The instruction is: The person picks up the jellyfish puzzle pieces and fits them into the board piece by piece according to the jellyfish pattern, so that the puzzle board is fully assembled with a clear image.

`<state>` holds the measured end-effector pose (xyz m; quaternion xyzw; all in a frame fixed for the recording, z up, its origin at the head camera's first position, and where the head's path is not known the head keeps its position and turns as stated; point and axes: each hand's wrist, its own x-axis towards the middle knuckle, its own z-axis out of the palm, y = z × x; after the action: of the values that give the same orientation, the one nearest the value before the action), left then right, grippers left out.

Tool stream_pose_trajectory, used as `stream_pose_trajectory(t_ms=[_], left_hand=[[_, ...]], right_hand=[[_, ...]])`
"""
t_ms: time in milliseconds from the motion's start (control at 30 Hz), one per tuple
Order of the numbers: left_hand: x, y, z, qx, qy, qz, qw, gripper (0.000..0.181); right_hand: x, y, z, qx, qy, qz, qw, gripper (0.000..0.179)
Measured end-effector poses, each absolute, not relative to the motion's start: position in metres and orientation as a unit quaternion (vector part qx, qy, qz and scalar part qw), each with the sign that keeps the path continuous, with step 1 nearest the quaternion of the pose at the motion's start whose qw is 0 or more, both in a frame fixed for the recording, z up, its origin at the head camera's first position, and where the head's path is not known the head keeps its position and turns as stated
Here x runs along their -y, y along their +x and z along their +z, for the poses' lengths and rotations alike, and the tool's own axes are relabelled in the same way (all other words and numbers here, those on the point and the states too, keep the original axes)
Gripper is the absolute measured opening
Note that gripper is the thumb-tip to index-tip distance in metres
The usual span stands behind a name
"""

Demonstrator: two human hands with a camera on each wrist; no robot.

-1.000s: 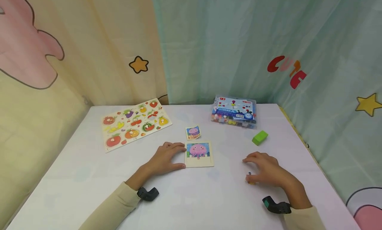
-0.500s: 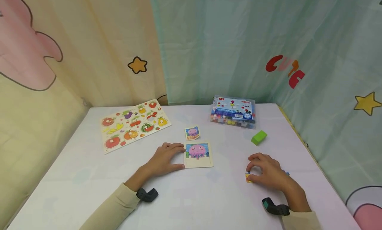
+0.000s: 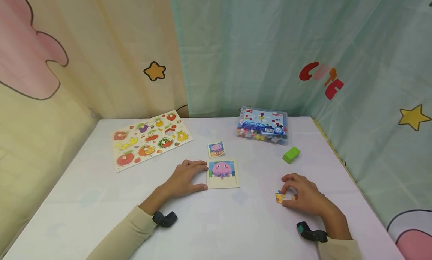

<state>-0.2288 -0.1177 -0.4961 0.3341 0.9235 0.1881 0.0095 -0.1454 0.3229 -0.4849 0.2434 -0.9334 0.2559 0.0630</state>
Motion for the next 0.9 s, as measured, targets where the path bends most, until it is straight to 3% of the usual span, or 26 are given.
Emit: stream_pose_trajectory(t_ms=[167,367,533,900], left_hand=[[0.118,-0.228,-0.496,-0.923,0.334,0.193,0.017,0.065],[0.118,-0.229,-0.496,-0.923,0.335,0.189,0.012,0.065],[0.117,-0.23,-0.497,-0.922,0.338,0.186,0.01,0.066],[0.118,-0.23,-0.496,-0.922,0.337,0.188,0.009,0.066]], right_hand=[[-0.32,-0.145,-0.487,0.935,0.231,0.259,0.074,0.038],[-0.322,-0.156,-0.493,0.918,0.274,0.268,0.105,0.043],[-0.316,-0.172,-0.489,0.902,0.295,0.298,0.1,0.045],[-0.254,-0.217,-0.465,0.892,0.324,0.304,0.081,0.03]])
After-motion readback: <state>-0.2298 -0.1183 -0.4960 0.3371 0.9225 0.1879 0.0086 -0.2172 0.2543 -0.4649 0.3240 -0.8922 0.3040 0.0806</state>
